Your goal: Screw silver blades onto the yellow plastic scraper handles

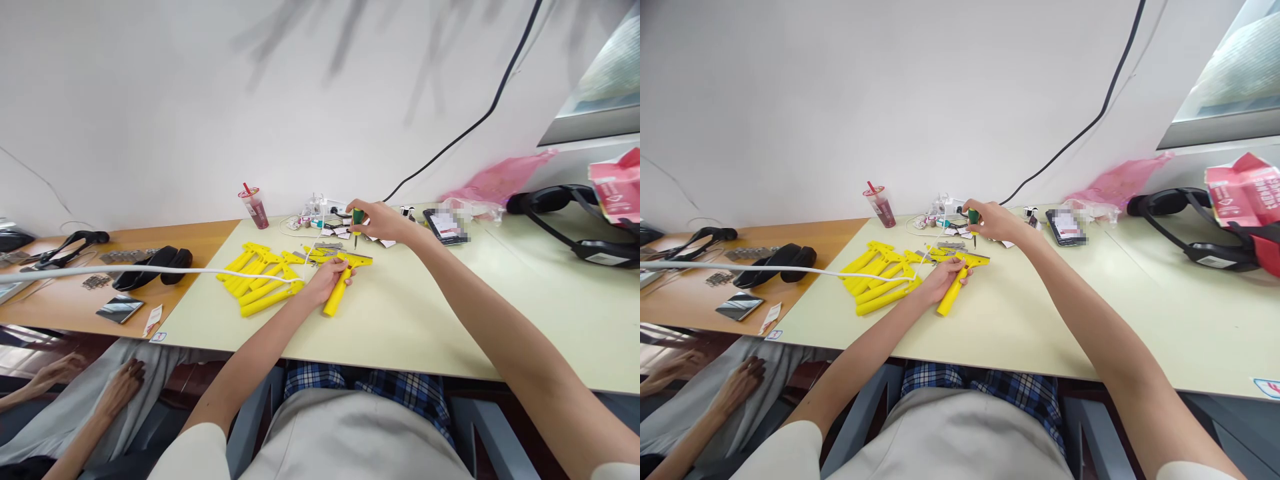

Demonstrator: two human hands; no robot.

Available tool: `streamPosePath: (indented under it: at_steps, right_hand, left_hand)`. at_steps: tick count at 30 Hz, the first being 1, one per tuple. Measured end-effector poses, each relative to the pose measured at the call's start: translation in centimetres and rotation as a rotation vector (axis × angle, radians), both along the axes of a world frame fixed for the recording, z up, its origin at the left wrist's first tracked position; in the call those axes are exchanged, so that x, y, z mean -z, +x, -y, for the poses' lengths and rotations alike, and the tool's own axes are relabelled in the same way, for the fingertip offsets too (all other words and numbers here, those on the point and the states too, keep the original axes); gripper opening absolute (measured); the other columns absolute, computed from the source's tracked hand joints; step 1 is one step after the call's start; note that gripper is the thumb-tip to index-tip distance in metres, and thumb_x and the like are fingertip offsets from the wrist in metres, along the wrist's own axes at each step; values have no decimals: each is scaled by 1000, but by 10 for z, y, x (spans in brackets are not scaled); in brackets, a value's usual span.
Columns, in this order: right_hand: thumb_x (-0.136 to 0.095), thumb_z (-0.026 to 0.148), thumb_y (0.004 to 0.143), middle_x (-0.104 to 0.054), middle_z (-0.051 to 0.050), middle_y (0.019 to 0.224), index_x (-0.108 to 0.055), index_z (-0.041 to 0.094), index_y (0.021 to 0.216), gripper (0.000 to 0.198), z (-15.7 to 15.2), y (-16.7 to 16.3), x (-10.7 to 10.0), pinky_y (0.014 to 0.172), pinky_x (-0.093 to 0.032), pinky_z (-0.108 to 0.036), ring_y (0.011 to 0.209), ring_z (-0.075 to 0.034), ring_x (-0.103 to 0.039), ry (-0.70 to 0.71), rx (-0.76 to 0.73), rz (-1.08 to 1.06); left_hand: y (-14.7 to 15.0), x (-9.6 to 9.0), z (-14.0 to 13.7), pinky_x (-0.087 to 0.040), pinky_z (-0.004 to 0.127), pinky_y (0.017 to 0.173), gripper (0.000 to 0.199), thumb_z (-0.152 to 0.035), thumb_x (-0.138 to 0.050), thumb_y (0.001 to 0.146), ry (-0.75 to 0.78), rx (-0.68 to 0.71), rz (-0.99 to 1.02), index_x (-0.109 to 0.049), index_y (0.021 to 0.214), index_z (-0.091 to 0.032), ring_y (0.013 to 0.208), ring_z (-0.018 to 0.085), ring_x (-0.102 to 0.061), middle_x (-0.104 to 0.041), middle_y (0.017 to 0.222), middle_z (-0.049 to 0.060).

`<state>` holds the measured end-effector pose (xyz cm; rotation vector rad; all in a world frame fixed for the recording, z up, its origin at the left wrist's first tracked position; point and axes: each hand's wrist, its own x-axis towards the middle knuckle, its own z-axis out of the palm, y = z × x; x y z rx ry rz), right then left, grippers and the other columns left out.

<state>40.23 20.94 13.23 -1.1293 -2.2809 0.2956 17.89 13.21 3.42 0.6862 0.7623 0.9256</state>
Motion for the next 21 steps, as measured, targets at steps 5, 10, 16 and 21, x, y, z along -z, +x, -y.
streamPosePath:
  at_steps: [5, 10, 16, 21]
  right_hand:
    - [-79, 45, 93, -86, -6, 106, -69, 29, 137, 48, 22, 1, -29, 87, -55, -38, 93, -28, -77, 9, -27, -62]
    - [-79, 47, 93, -85, -3, 95, -71, 29, 136, 46, 36, 0, -42, 82, -54, -38, 88, -27, -75, -9, -32, -50]
    - [-80, 47, 94, -85, -3, 99, -69, 31, 136, 46, 38, -4, -42, 83, -53, -38, 87, -26, -74, -65, -53, 5]
    - [-78, 45, 96, -83, -3, 97, -68, 31, 138, 46, 35, -6, -39, 79, -52, -37, 85, -26, -73, -102, -38, 54]
  left_hand:
    - [2, 0, -2, -44, 24, 58, 24, -3, -70, 102, -29, -68, 8, -54, 93, -18, 78, 15, -69, -67, 99, 7]
    - [2, -1, -4, -45, 24, 57, 21, -3, -66, 103, -47, -103, 18, -54, 97, -19, 77, 15, -70, -72, 106, 11]
    - [1, -6, -3, -45, 23, 54, 19, -3, -61, 105, -56, -116, 30, -53, 100, -20, 75, 14, -69, -72, 105, 10]
    - [1, -10, -1, -43, 22, 52, 18, -4, -57, 107, -36, -104, 19, -54, 98, -19, 72, 12, -67, -71, 104, 10]
